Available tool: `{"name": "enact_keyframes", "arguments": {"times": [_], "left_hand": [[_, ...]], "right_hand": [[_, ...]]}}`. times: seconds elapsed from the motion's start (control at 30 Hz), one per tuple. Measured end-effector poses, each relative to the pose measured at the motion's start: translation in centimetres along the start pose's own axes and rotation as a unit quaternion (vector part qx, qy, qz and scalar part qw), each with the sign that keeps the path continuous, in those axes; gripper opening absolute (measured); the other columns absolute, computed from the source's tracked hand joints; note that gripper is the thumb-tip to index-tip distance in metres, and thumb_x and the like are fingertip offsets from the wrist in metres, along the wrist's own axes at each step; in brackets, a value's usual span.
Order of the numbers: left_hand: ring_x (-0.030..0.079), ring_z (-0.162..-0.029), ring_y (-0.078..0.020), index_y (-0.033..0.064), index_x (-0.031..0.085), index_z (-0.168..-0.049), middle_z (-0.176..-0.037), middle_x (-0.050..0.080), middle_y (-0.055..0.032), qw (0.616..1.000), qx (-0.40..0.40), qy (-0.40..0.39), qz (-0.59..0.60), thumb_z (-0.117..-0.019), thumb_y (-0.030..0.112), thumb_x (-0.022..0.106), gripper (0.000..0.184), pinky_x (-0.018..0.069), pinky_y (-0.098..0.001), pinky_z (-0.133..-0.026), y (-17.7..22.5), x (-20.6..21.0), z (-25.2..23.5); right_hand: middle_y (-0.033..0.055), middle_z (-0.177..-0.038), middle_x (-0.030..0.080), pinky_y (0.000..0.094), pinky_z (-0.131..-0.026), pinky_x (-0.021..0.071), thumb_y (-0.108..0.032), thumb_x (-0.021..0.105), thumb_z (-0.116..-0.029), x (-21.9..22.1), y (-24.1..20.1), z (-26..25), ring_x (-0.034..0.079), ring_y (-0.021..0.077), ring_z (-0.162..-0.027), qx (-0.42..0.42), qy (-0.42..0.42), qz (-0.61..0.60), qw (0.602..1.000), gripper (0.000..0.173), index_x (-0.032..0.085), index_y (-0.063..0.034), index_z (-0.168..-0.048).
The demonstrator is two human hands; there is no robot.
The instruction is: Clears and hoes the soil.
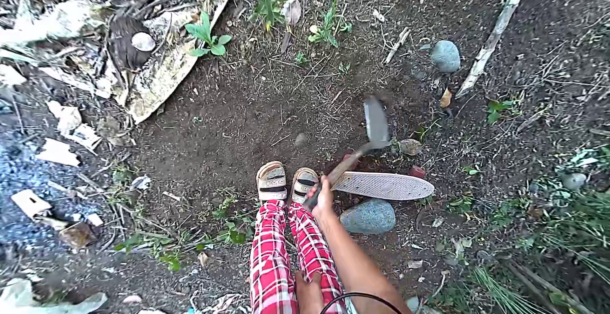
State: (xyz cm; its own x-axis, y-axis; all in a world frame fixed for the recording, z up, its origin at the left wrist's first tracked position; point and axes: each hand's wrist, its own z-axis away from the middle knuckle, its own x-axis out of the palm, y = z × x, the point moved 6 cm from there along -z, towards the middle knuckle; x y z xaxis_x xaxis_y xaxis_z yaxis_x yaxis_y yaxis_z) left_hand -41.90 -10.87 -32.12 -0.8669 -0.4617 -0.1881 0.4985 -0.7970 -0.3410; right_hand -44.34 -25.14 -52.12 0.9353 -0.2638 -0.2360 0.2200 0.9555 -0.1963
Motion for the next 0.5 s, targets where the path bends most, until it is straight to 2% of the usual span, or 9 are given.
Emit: {"name": "enact_keyframes", "arguments": {"times": [0.07, 0.13, 0.27, 0.37, 0.43, 0.5], "left_hand": [[0.052, -0.131, -0.0438, -0.0075, 0.042, -0.145, -0.139, 0.053, -0.034, 1.0, -0.002, 0.0, -0.002, -0.1033, 0.018, 0.061, 0.053, 0.0413, -0.0566, -0.109, -0.1, 0.0, -0.2], [0.052, -0.132, -0.0433, -0.0072, 0.042, -0.146, -0.14, 0.053, -0.0334, 1.0, -0.004, -0.003, -0.005, -0.1038, 0.018, 0.06, 0.052, 0.0411, -0.0562, -0.11, -0.1, -0.1, -0.2], [0.052, -0.131, -0.044, -0.0085, 0.042, -0.145, -0.14, 0.052, -0.0344, 1.0, 0.002, -0.007, -0.004, -0.1035, 0.018, 0.061, 0.053, 0.0418, -0.0565, -0.109, 0.1, -0.1, -0.2], [0.052, -0.131, -0.0436, -0.0082, 0.043, -0.145, -0.139, 0.053, -0.0342, 1.0, -0.003, -0.004, -0.005, -0.1031, 0.017, 0.061, 0.053, 0.0421, -0.0558, -0.109, 0.2, -0.1, -0.2], [0.052, -0.131, -0.0431, -0.0079, 0.043, -0.145, -0.139, 0.053, -0.0339, 1.0, -0.002, -0.004, 0.001, -0.1025, 0.017, 0.062, 0.053, 0.0419, -0.0555, -0.109, 0.0, -0.1, -0.4], [0.053, -0.13, -0.0431, -0.008, 0.043, -0.145, -0.138, 0.053, -0.034, 1.0, 0.001, -0.001, 0.009, -0.1018, 0.016, 0.063, 0.053, 0.0421, -0.0556, -0.109, -0.2, -0.1, -0.5]], "right_hand": [[0.0004, -0.056, 0.05, 0.0292, -0.041, 0.0506, -0.041, 0.044, -0.1107, -2.0, 2.1, 2.8, 0.051, 0.012, -0.041, 0.052, 0.022, 0.051, 0.997, 0.042, 0.05, -0.0075, -0.085], [0.0011, -0.055, 0.051, 0.0282, -0.04, 0.0494, -0.038, 0.048, -0.11, -3.2, 0.7, 4.5, 0.051, 0.0115, -0.04, 0.048, 0.047, 0.064, 0.996, 0.042, 0.052, -0.0063, -0.084], [0.0009, -0.056, 0.052, 0.0297, -0.042, 0.0517, -0.035, 0.047, -0.1102, -3.6, -4.9, 4.3, 0.052, 0.0121, -0.042, -0.067, 0.086, 0.001, 0.994, 0.039, 0.053, -0.0067, -0.084], [0.0013, -0.054, 0.051, 0.0312, -0.043, 0.054, -0.027, 0.048, -0.109, -2.5, -7.3, 3.2, 0.053, 0.0132, -0.04, -0.156, 0.147, -0.063, 0.975, 0.034, 0.051, -0.0075, -0.082], [0.0026, -0.056, 0.05, 0.0323, -0.045, 0.0548, -0.025, 0.05, -0.1083, -1.9, -6.4, 2.1, 0.053, 0.0142, -0.042, -0.145, 0.179, -0.038, 0.972, 0.032, 0.051, -0.0059, -0.083], [0.0038, -0.06, 0.051, 0.033, -0.047, 0.0539, -0.026, 0.051, -0.1086, -2.3, -4.3, 1.0, 0.053, 0.0144, -0.045, -0.092, 0.169, 0.045, 0.98, 0.03, 0.053, -0.0033, -0.088]]}}
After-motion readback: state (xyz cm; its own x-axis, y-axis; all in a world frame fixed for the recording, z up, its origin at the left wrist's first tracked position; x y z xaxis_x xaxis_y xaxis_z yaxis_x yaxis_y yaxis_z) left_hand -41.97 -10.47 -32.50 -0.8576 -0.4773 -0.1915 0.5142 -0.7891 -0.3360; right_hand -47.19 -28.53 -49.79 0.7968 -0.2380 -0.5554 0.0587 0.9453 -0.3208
